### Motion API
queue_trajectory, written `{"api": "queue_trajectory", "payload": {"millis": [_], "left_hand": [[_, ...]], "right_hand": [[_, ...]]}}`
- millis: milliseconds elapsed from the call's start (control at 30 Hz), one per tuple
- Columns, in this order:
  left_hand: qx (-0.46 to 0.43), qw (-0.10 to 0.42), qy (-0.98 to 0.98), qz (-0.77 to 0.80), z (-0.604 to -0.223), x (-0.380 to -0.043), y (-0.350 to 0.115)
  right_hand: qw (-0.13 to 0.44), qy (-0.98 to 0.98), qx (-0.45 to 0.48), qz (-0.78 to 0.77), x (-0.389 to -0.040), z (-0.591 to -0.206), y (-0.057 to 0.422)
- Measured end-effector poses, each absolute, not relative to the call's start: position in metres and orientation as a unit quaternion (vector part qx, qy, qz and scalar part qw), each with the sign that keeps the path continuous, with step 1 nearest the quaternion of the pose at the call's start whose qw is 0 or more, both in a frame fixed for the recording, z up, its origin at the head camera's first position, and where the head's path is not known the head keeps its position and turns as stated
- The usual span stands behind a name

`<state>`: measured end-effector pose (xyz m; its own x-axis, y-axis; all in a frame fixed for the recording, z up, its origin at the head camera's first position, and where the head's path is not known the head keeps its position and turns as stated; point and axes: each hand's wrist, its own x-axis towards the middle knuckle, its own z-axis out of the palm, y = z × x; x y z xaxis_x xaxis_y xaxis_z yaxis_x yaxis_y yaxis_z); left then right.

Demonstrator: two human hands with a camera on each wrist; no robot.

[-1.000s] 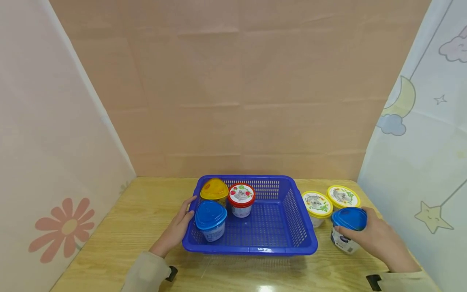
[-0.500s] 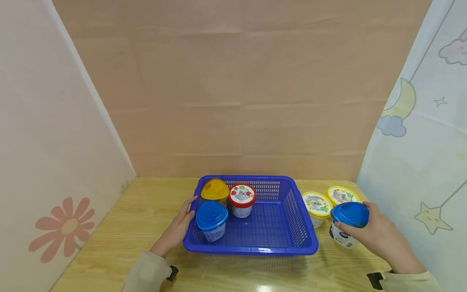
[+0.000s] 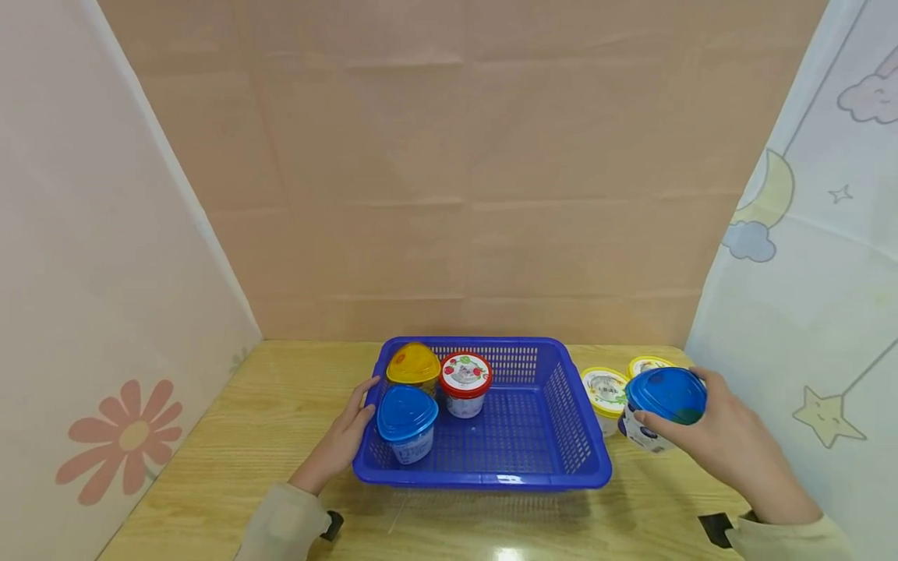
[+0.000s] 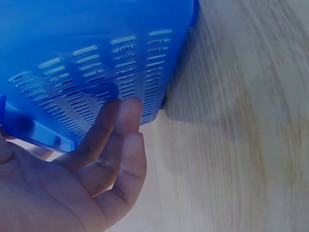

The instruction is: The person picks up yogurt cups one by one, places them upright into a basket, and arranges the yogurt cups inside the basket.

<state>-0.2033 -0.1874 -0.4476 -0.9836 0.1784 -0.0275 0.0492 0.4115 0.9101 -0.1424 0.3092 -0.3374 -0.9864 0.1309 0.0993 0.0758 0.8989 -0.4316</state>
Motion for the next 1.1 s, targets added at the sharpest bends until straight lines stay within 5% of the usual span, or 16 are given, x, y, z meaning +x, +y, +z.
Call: {"api": "queue_trajectory", "payload": {"millis": [467, 1100], "left_hand": [[0.075, 0.064, 0.832, 0.546, -0.445, -0.201, -0.187], [0.087, 0.066, 0.822, 0.559, -0.447, -0.202, -0.188]], "right_hand": [[0.087, -0.966, -0.014, 0.242, -0.147, -0.322, 0.278], [0.038, -0.958, 0.032, 0.283, -0.173, -0.308, 0.226]]}}
